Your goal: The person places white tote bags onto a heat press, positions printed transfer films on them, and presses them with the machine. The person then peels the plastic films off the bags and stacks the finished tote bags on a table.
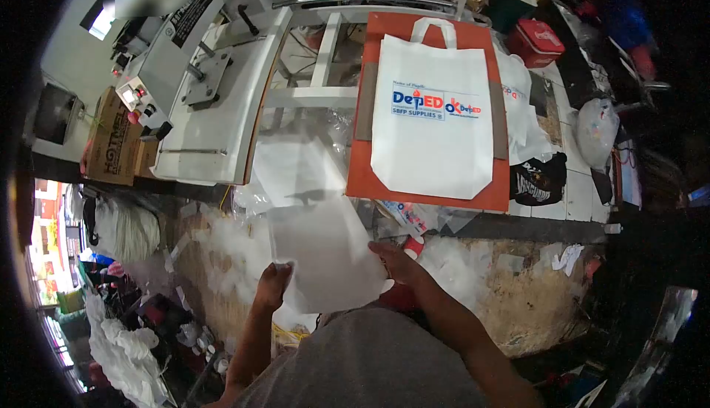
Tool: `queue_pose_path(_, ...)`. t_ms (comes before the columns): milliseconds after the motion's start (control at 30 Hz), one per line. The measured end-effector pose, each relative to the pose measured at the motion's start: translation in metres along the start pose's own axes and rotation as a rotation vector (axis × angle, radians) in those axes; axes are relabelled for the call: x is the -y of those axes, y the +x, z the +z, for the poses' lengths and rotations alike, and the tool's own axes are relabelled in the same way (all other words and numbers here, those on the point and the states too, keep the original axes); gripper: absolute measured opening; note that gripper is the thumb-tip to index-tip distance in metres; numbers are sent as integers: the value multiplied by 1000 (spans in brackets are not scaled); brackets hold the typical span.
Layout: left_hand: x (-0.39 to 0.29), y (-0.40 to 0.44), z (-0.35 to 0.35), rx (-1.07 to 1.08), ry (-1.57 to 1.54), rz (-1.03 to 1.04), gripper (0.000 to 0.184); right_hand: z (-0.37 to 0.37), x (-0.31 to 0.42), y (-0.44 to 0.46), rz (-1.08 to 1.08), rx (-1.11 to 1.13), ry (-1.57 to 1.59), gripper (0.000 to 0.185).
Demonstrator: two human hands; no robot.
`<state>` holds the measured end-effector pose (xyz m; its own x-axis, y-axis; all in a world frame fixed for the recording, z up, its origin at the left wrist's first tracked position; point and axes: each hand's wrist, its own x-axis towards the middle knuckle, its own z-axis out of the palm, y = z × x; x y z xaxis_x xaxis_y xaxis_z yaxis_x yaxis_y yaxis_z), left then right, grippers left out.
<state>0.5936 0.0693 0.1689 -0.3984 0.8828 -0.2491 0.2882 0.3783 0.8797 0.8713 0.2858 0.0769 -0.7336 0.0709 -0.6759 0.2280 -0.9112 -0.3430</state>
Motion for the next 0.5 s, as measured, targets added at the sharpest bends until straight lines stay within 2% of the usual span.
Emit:
queue_pose_path(33, -24, 2, -3, 14, -70, -19, 30, 8, 4, 1, -35, 28, -20, 70)
queue_pose_path(67, -21, 5, -4, 33, -324, -437, 29, 10, 6, 1, -59, 16, -23, 70)
queue_pose_path(100, 11, 0, -7, 49, -324, -418, 29, 13, 2, -2, -147, -131, -263, 64)
queue_pose_path(133, 63, -5, -13, 61, -101, -266, 30, 17, -4, -4, -230, -281, -497, 62)
queue_pose_path(167, 33, 7, -17, 67, 119, -110, 32, 25, 0, -7, -308, -436, -731, 62)
queue_pose_path(200, -2, 0, -16, -182, -376, -402, 43, 30, 5, -15, -322, -451, -726, 62)
queue_pose_path(233, -18, 2, -28, -233, -335, -442, 54, 53, 24, -40, -337, -373, -481, 59)
queue_pose_path(267, -31, 5, -35, -248, -375, -323, 52, 75, 42, -64, -351, -287, -239, 56)
queue_pose_path(300, -46, 7, -42, -263, -413, -205, 49, 90, 56, -82, -367, -293, -240, 56)
queue_pose_path(367, -115, 17, -78, -245, -264, -136, 38, 120, 78, -117, -596, -280, -557, 35)
queue_pose_path(400, -147, 22, -90, -323, -282, -43, 31, 133, 92, -141, -731, -219, -486, 23)
queue_pose_path(467, -196, 47, -104, -428, -237, 182, 23, 152, 129, -187, -984, -292, -660, 19)
queue_pose_path(500, -220, 67, -110, -456, -172, 315, 21, 163, 157, -211, -802, -445, -617, 20)
